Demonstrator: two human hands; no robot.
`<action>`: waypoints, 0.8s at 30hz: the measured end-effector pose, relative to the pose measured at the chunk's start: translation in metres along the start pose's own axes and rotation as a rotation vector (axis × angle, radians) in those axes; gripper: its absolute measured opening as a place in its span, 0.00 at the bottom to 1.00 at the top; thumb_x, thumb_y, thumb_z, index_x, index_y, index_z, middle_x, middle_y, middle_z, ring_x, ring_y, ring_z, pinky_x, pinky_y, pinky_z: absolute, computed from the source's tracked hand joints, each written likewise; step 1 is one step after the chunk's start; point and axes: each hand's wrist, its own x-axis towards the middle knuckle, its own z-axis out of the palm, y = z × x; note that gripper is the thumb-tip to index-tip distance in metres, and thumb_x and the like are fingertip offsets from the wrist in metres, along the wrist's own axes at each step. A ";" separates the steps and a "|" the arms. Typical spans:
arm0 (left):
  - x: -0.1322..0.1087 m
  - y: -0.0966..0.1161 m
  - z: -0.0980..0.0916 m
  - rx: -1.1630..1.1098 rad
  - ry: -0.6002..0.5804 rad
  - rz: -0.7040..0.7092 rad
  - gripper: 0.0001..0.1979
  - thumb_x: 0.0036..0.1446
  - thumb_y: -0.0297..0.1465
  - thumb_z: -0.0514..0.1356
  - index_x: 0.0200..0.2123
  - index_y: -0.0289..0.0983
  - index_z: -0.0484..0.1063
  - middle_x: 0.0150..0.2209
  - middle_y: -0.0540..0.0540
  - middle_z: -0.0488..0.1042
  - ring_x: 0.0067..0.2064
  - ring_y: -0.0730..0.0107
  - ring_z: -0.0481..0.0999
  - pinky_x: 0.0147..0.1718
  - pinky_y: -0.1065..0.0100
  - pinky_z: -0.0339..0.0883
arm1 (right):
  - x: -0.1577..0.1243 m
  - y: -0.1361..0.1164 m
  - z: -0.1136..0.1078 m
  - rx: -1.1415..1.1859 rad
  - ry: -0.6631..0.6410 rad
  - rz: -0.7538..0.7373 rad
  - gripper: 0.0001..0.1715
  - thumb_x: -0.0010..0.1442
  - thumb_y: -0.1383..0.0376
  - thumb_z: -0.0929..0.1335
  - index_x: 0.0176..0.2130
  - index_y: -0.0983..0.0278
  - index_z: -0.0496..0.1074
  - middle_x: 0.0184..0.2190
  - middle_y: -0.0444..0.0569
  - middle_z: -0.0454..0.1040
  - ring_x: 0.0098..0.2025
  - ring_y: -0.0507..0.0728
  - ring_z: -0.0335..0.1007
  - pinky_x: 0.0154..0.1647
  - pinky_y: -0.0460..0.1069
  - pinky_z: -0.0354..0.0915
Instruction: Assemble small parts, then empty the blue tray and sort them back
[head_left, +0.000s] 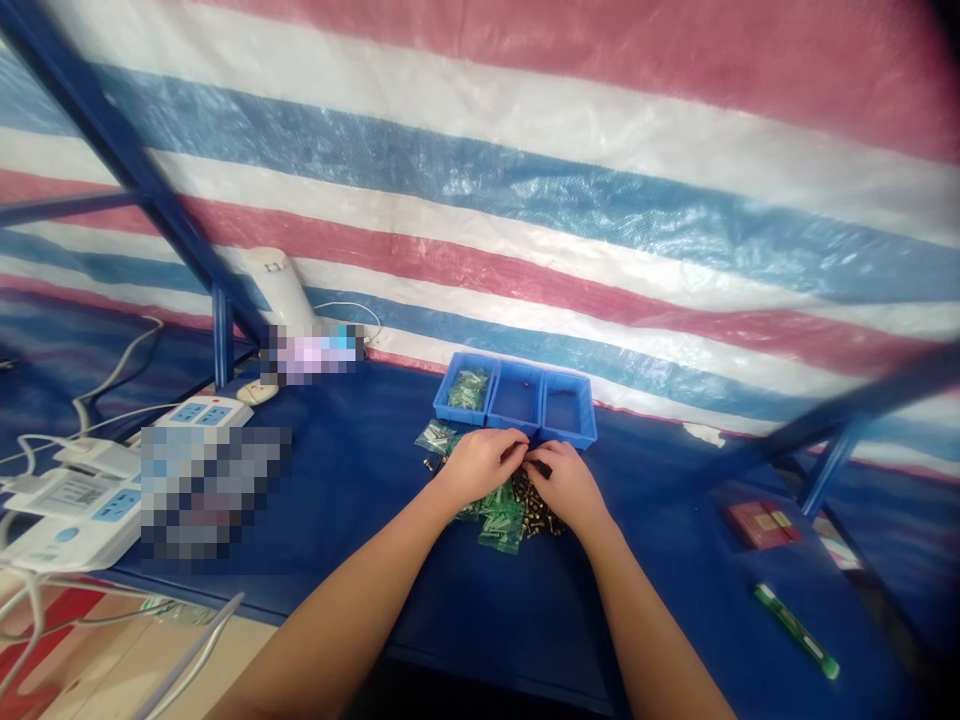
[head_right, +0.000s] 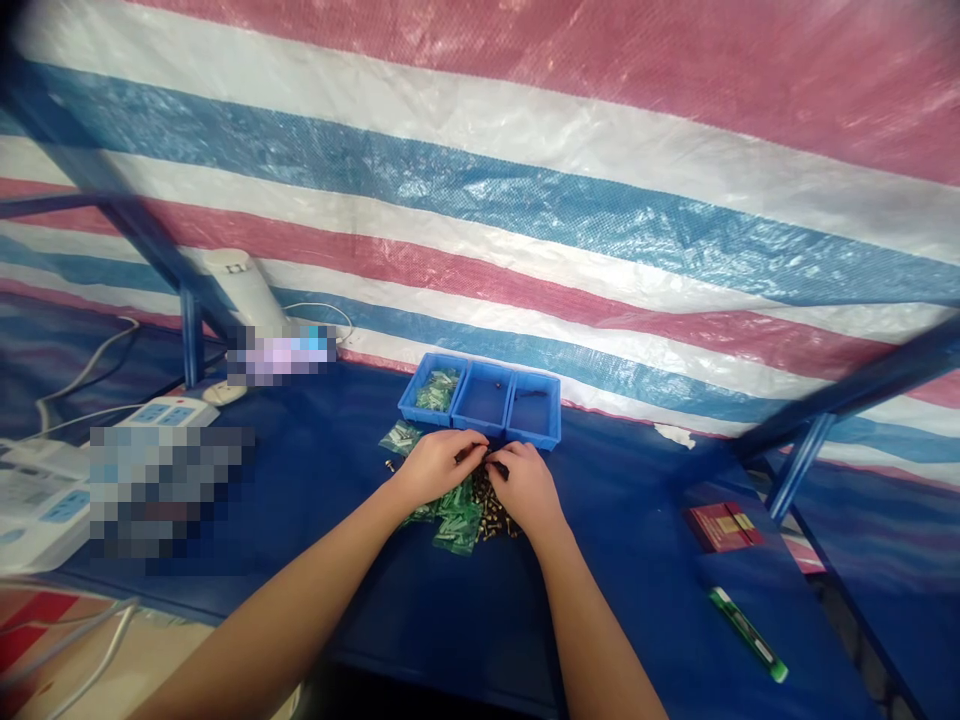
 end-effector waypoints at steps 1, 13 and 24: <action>0.000 0.000 0.000 0.000 -0.002 0.000 0.10 0.65 0.32 0.52 0.44 0.41 0.73 0.37 0.49 0.79 0.35 0.69 0.77 0.34 0.70 0.66 | 0.000 0.000 0.000 -0.003 0.000 -0.007 0.08 0.60 0.67 0.68 0.36 0.57 0.78 0.35 0.48 0.76 0.41 0.59 0.69 0.47 0.54 0.66; 0.000 0.000 0.001 -0.010 -0.008 -0.003 0.11 0.65 0.33 0.52 0.44 0.41 0.73 0.36 0.49 0.79 0.35 0.69 0.77 0.34 0.70 0.67 | 0.001 0.001 0.006 -0.025 0.026 -0.048 0.08 0.61 0.68 0.67 0.37 0.59 0.78 0.35 0.49 0.75 0.40 0.59 0.68 0.46 0.55 0.66; 0.001 0.000 0.000 -0.017 -0.014 0.003 0.11 0.65 0.33 0.51 0.44 0.41 0.73 0.37 0.49 0.79 0.36 0.68 0.77 0.34 0.70 0.67 | 0.001 0.000 0.007 -0.106 0.035 -0.041 0.10 0.64 0.69 0.63 0.36 0.62 0.75 0.33 0.50 0.74 0.38 0.60 0.68 0.43 0.54 0.66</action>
